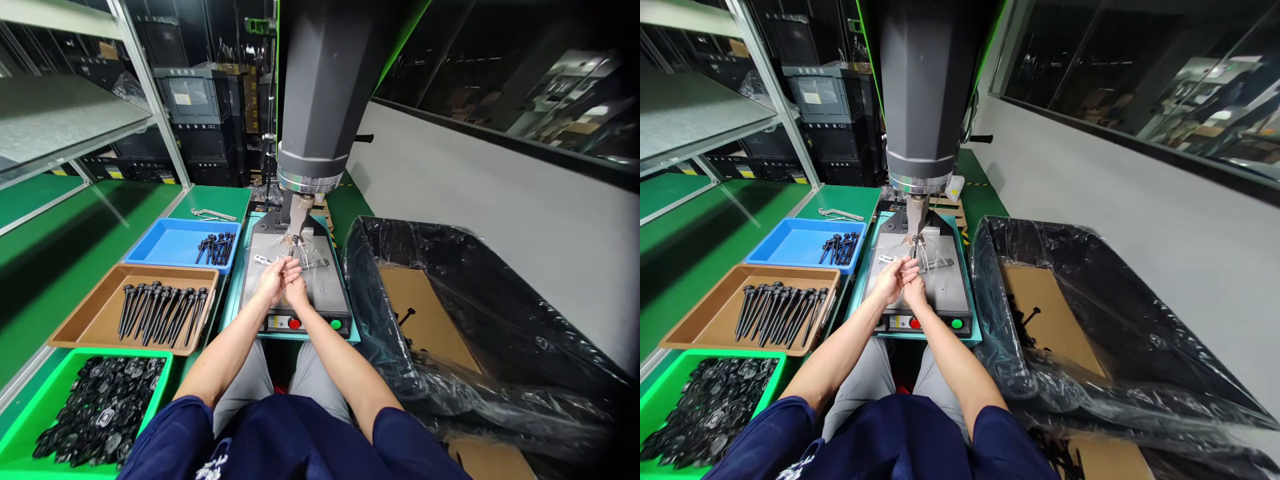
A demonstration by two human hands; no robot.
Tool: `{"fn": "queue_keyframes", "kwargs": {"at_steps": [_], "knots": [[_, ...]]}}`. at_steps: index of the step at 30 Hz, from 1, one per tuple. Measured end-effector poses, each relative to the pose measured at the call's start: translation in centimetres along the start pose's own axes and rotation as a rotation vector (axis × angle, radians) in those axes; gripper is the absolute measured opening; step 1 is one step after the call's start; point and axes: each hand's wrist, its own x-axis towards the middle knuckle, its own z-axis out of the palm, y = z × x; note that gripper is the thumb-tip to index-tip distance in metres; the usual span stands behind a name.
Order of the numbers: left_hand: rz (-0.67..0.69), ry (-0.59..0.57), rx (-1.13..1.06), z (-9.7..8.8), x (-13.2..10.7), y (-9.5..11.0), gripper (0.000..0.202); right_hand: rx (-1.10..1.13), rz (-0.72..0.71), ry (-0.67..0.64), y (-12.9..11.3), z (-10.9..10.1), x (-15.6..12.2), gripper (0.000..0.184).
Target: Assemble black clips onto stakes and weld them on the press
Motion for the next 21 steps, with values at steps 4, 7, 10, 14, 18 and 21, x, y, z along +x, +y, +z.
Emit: {"fn": "queue_keyframes", "kwargs": {"at_steps": [4,7,10,14,18,21], "knots": [[0.031,-0.007,0.008,0.1,0.2,0.4,0.029,-0.04,-0.12,0.212,-0.5,-0.9,2.6,0.052],[0.061,-0.014,0.025,0.2,0.7,0.7,0.033,-0.128,-0.241,0.336,-1.0,-1.7,4.0,0.045],[0.083,-0.035,0.043,0.6,1.1,1.1,0.035,-0.195,-0.287,0.389,-1.6,-2.5,5.6,0.038],[0.112,-0.046,0.078,1.2,1.4,1.9,0.032,-0.225,-0.262,0.289,-2.4,-3.2,8.0,0.041],[0.111,-0.042,0.094,1.3,1.6,2.3,0.032,-0.219,-0.242,0.157,-2.9,-3.6,10.1,0.033],[0.113,-0.042,0.083,1.3,1.8,2.3,0.033,-0.197,-0.23,0.127,-3.1,-3.8,10.8,0.027]]}}
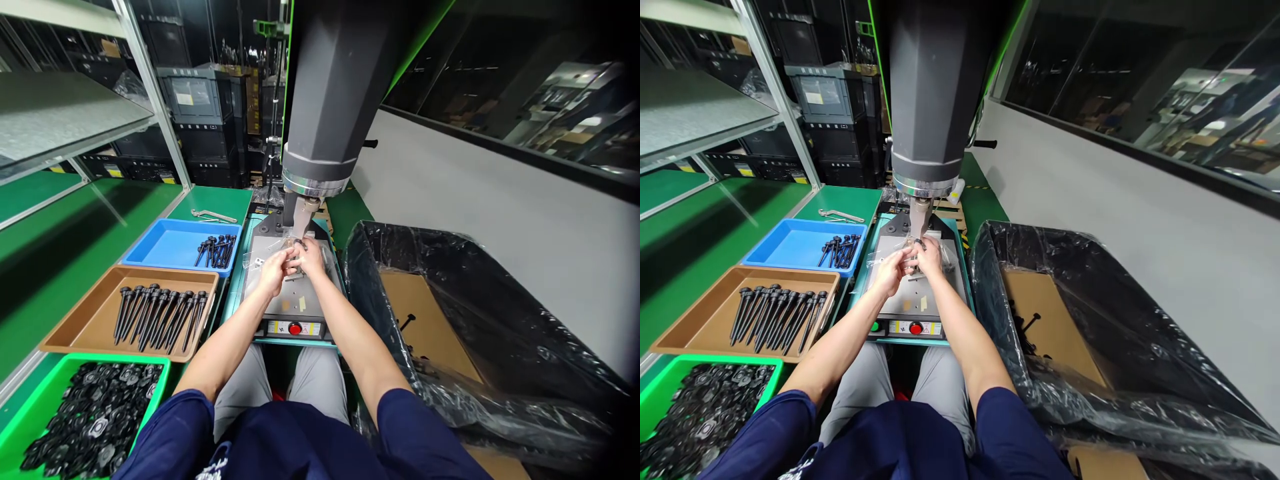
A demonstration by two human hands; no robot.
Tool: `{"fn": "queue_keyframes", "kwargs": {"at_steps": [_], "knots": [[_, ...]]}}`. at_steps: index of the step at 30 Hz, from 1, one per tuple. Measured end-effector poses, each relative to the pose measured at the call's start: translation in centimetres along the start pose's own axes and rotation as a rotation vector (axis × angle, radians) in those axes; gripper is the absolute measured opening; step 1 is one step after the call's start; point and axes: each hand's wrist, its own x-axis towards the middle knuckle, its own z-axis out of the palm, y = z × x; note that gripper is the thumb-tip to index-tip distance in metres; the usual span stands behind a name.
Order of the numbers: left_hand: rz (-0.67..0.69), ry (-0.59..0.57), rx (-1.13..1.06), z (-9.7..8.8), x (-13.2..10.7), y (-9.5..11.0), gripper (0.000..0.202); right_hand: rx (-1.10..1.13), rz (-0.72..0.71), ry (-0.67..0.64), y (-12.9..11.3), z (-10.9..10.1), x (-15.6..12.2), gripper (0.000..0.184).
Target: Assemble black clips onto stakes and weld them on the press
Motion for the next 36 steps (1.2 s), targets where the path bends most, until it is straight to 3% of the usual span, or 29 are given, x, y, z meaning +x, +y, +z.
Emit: {"fn": "queue_keyframes", "kwargs": {"at_steps": [14,21,27,31,36], "knots": [[0.049,0.033,0.043,-0.1,0.1,-0.1,0.034,-0.001,-0.058,0.058,-1.6,-1.4,-1.5,0.034],[0.014,0.055,0.033,-0.1,-0.2,-1.7,0.023,0.252,0.265,0.118,0.0,-2.1,-8.6,0.045],[-0.026,0.058,0.058,0.0,-1.1,-2.6,0.027,0.812,0.641,-0.129,0.0,-3.8,-13.8,0.049],[-0.042,0.064,0.084,-0.2,-1.6,-2.9,0.026,0.829,0.69,-0.157,-1.0,-5.3,-15.5,0.049],[-0.167,0.048,0.103,-1.3,-2.5,-3.5,0.028,0.827,0.61,-0.123,-2.5,-6.6,-15.5,0.056]]}}
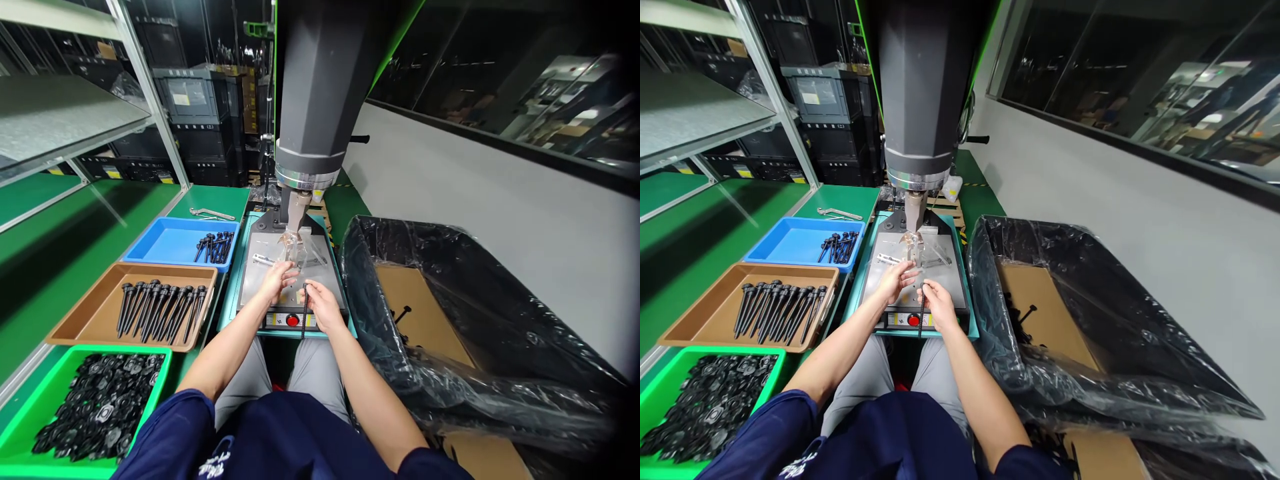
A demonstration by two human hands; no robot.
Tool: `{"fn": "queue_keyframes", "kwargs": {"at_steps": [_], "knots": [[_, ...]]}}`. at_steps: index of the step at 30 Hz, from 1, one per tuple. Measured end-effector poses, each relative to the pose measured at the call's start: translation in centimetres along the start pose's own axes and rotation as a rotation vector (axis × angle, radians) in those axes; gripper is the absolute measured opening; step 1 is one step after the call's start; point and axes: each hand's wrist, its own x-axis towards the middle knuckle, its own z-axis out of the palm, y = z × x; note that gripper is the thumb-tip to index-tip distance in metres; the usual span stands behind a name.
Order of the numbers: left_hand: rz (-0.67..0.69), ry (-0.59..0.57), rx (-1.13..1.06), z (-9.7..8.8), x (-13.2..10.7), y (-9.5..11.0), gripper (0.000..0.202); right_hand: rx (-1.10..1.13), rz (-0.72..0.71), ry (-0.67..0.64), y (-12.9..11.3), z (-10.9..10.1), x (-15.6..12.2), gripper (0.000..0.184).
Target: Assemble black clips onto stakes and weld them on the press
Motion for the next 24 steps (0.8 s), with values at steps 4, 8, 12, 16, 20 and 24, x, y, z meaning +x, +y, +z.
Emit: {"fn": "queue_keyframes", "kwargs": {"at_steps": [4,8,12,16,20,24], "knots": [[-0.131,-0.114,0.156,-1.8,-2.7,-2.0,0.041,-0.043,-0.082,-0.051,-1.5,0.0,-0.9,0.056],[0.1,-0.211,0.308,-3.1,-6.5,-3.3,0.048,-0.088,-0.191,-0.099,-2.3,0.4,-2.2,0.046],[0.365,-0.27,0.527,-2.9,-9.0,-3.0,0.031,-0.203,-0.349,-0.113,-2.2,1.6,-3.6,0.037],[0.515,-0.175,0.583,-2.4,-9.5,-2.5,0.017,-0.32,-0.487,-0.111,-1.4,2.7,-4.7,0.03],[0.551,-0.14,0.599,-2.7,-9.5,-2.5,0.014,-0.417,-0.574,-0.115,-0.7,3.0,-5.2,0.03],[0.555,-0.121,0.638,-3.1,-9.6,-2.9,0.012,-0.46,-0.58,-0.119,-0.5,3.0,-5.4,0.027]]}}
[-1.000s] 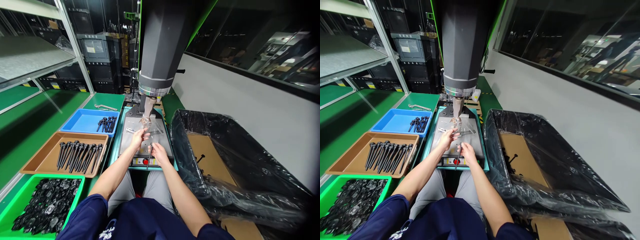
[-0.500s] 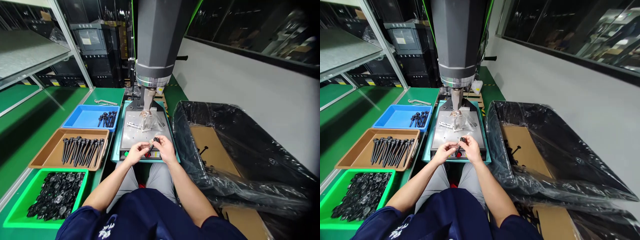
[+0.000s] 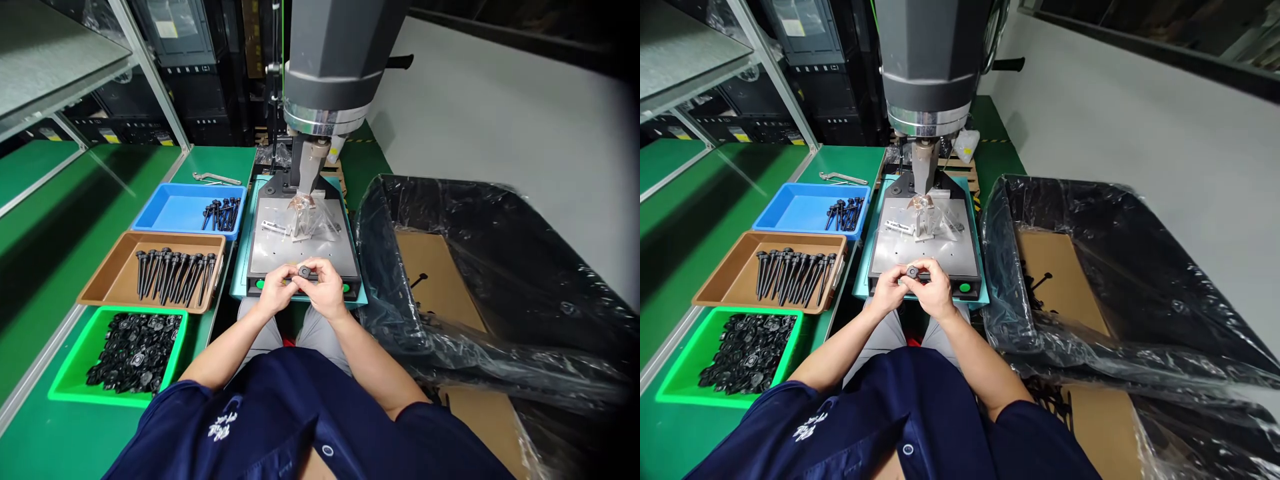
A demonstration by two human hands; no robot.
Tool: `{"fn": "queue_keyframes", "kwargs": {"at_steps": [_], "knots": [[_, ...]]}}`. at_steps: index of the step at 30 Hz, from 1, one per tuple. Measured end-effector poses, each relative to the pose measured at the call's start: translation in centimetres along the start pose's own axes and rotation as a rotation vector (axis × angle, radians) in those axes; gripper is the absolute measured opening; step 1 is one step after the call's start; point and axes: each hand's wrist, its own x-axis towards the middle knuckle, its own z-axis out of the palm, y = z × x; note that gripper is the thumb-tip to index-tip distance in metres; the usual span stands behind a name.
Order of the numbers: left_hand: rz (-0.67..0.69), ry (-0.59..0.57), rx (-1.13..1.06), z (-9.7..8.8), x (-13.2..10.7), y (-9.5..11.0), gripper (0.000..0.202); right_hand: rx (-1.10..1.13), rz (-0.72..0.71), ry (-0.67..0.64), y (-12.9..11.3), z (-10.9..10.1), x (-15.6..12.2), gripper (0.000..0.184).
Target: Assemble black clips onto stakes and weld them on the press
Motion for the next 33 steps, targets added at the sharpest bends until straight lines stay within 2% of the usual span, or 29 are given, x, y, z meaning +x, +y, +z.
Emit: {"fn": "queue_keyframes", "kwargs": {"at_steps": [3,8,13,15,18,21,24,33], "knots": [[-0.031,0.008,-0.001,0.0,-0.3,-0.1,0.015,-0.011,0.026,-0.005,0.1,0.0,0.0,0.029],[-0.201,0.022,-0.203,-0.1,-0.5,0.5,0.028,0.07,0.085,-0.038,0.7,-0.3,0.1,0.053],[-0.31,0.053,-0.419,-0.4,-0.5,1.4,0.032,0.185,0.244,-0.057,1.6,-0.8,-0.3,0.052],[-0.359,0.057,-0.516,-0.5,-0.5,1.7,0.034,0.203,0.345,-0.109,2.0,-1.2,-0.8,0.05],[-0.41,0.07,-0.613,-0.7,-0.6,1.8,0.037,0.223,0.464,-0.267,2.5,-1.6,-1.7,0.046],[-0.43,0.077,-0.636,-0.7,-0.6,1.7,0.038,0.301,0.548,-0.412,2.6,-1.9,-2.6,0.048],[-0.449,0.078,-0.643,-0.7,-0.7,1.5,0.039,0.344,0.572,-0.477,2.2,-1.8,-3.0,0.048],[-0.46,0.104,-0.595,-1.2,-1.1,1.2,0.042,0.323,0.574,-0.443,1.3,-0.7,-2.8,0.044]]}}
